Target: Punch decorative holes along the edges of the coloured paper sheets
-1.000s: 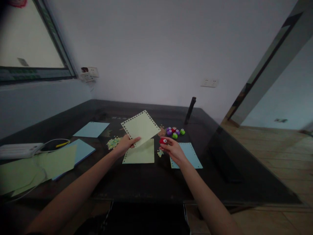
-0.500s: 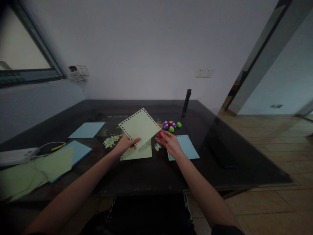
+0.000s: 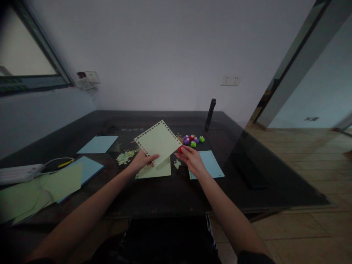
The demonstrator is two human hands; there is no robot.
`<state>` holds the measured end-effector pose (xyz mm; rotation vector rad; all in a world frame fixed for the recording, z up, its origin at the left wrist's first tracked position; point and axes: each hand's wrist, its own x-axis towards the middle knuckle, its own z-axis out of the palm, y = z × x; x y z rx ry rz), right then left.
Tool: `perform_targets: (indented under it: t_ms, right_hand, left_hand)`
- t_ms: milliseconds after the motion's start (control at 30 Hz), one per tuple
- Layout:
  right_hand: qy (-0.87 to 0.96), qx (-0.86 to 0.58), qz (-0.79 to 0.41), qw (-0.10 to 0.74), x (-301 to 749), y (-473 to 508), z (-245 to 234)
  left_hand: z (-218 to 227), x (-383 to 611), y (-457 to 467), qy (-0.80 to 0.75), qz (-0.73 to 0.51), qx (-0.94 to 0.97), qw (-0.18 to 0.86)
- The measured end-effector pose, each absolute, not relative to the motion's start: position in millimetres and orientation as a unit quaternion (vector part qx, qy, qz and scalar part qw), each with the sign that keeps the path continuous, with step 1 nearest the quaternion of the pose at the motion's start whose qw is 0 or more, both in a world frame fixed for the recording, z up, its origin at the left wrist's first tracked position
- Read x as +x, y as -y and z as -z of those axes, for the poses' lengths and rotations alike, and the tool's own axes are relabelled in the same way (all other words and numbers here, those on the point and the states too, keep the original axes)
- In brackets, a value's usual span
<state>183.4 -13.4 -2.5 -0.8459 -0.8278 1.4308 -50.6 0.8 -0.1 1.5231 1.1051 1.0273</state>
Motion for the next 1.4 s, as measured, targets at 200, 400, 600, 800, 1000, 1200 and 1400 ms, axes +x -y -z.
perform_targets:
  t_ms: [200, 400, 600, 800, 1000, 1200, 1400]
  right_hand:
    - [0.36, -0.37, -0.606, 0.605, 183, 15, 2]
    - [0.372, -0.38, -0.597, 0.601, 182, 17, 2]
    - [0.37, -0.382, -0.593, 0.604, 180, 18, 2]
    - [0.361, -0.385, -0.59, 0.611, 177, 20, 1]
    - [0.364, -0.394, -0.592, 0.601, 176, 21, 1]
    - [0.39, -0.434, -0.574, 0.575, 177, 23, -2]
    - [0.398, -0.458, -0.565, 0.558, 178, 26, -5]
  left_hand:
    - [-3, -50, 3, -0.457, -0.401, 0.644, 0.465]
    - [-2, -49, 3, -0.452, -0.42, 0.657, 0.434]
    - [1, -49, 1, -0.479, -0.381, 0.695, 0.377]
    - [1, -49, 1, -0.474, -0.369, 0.711, 0.366]
    - [3, -49, 0, -0.461, -0.359, 0.719, 0.375]
    - [4, -51, -1, -0.466, -0.357, 0.723, 0.363]
    - [2, -54, -4, -0.433, -0.361, 0.752, 0.341]
